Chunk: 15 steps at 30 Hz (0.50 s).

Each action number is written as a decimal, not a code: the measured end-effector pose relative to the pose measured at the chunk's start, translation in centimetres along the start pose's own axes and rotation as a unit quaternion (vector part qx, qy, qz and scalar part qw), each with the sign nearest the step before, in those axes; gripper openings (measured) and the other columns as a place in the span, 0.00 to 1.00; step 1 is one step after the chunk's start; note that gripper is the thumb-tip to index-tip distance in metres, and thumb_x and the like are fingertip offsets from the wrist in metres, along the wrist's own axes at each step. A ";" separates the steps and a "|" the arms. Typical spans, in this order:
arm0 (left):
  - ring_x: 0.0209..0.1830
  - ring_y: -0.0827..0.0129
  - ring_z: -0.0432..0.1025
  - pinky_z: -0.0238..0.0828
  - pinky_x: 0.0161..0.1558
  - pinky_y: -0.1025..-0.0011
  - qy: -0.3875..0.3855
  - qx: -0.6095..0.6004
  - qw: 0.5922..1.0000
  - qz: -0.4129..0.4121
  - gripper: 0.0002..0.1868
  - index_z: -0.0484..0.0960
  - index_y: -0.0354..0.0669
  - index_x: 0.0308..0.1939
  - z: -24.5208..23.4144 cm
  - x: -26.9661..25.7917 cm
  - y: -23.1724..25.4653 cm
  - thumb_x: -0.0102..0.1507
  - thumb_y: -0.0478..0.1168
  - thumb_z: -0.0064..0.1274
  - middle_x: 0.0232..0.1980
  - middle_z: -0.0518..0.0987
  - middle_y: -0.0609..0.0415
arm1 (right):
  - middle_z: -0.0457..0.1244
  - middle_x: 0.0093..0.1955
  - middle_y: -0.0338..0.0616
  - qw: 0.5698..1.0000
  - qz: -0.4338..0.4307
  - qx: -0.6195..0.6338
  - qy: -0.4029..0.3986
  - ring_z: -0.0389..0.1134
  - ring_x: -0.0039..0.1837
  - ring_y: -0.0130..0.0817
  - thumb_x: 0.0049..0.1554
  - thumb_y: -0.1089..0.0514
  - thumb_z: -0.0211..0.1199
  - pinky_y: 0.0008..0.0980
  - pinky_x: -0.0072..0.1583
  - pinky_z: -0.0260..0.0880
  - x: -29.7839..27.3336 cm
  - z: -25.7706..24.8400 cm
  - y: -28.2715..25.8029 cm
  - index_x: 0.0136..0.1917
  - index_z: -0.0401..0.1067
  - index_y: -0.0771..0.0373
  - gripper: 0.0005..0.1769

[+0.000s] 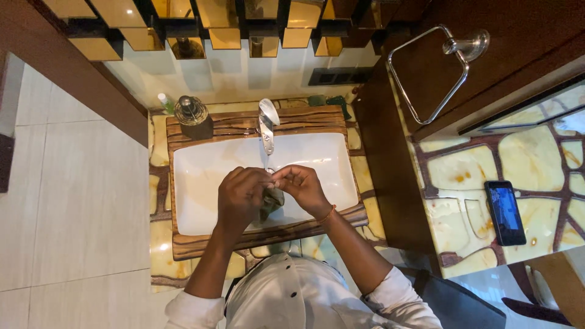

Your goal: Cleaning a bathroom sink faucet using a green cloth.

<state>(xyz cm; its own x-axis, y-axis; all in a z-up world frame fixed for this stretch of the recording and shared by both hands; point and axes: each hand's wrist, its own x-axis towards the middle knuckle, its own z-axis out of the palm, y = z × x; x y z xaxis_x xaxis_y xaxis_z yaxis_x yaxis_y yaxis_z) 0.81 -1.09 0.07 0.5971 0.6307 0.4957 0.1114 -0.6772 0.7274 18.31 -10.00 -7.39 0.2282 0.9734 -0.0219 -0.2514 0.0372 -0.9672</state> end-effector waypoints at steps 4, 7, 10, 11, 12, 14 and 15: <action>0.40 0.54 0.76 0.73 0.46 0.60 0.005 0.008 0.999 0.035 0.06 0.81 0.38 0.38 -0.4 0.7 1.8 0.57 0.27 0.56 0.41 0.83 0.50 | 0.66 0.47 0.36 0.999 -0.013 0.030 -0.019 0.67 0.52 0.23 0.59 0.65 0.66 0.26 0.58 0.70 -0.4 0.1 -2.9 0.51 0.71 0.66 0.07; 0.43 0.50 0.76 0.74 0.48 0.58 0.019 -0.023 0.999 0.044 0.07 0.78 0.36 0.40 -0.3 0.2 1.7 0.60 0.26 0.50 0.42 0.81 0.45 | 0.65 0.44 0.34 0.995 0.001 -0.095 -0.044 0.63 0.49 0.23 0.56 0.62 0.70 0.27 0.54 0.65 -0.8 -1.6 -2.8 0.49 0.73 0.64 0.09; 0.47 0.48 0.77 0.75 0.51 0.57 0.039 -0.027 0.998 0.041 0.06 0.77 0.36 0.43 -1.0 0.6 2.1 0.63 0.27 0.47 0.44 0.80 0.44 | 0.65 0.43 0.36 0.962 -0.036 -0.255 -0.094 0.62 0.49 0.24 0.54 0.60 0.76 0.29 0.54 0.63 -1.0 -2.7 -2.6 0.45 0.75 0.65 0.11; 0.48 0.49 0.78 0.76 0.51 0.58 0.050 -0.024 0.997 0.053 0.05 0.76 0.36 0.43 -1.4 0.9 2.5 0.65 0.28 0.47 0.44 0.80 0.44 | 0.65 0.44 0.36 0.959 -0.052 -0.255 -0.113 0.64 0.50 0.25 0.53 0.61 0.76 0.29 0.56 0.64 -1.0 -2.9 -2.5 0.42 0.75 0.65 0.11; 0.50 0.49 0.78 0.76 0.52 0.58 0.062 -0.020 0.996 0.063 0.03 0.76 0.36 0.44 -1.8 1.0 2.9 0.67 0.29 0.47 0.45 0.80 0.44 | 0.65 0.45 0.36 0.956 -0.068 -0.254 -0.134 0.65 0.51 0.25 0.51 0.61 0.77 0.29 0.58 0.65 -1.1 -3.0 -2.5 0.40 0.74 0.65 0.11; 0.47 0.51 0.78 0.76 0.50 0.61 0.084 -0.023 0.995 0.056 0.02 0.75 0.36 0.44 -2.3 0.7 3.2 0.69 0.29 0.47 0.44 0.80 0.44 | 0.66 0.44 0.37 0.960 -0.050 -0.243 -0.129 0.66 0.50 0.26 0.50 0.63 0.77 0.29 0.58 0.65 -1.3 -4.3 -1.1 0.39 0.74 0.65 0.11; 0.45 0.53 0.77 0.76 0.48 0.63 0.106 -0.026 0.993 0.050 0.01 0.74 0.36 0.44 -2.5 0.6 3.4 0.70 0.30 0.47 0.44 0.79 0.44 | 0.67 0.43 0.38 0.964 -0.032 -0.233 -0.123 0.66 0.49 0.27 0.49 0.64 0.76 0.29 0.57 0.65 -1.4 -4.9 -0.4 0.38 0.74 0.64 0.10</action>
<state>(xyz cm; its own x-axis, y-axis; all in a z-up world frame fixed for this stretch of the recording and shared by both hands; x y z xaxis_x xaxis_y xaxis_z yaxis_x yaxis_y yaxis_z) -0.42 -2.02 4.03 0.4219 0.6304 0.6516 0.0155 -0.7236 0.6901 22.73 -12.54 -8.23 -0.0146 0.9988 0.0476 0.2182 0.0496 -0.9746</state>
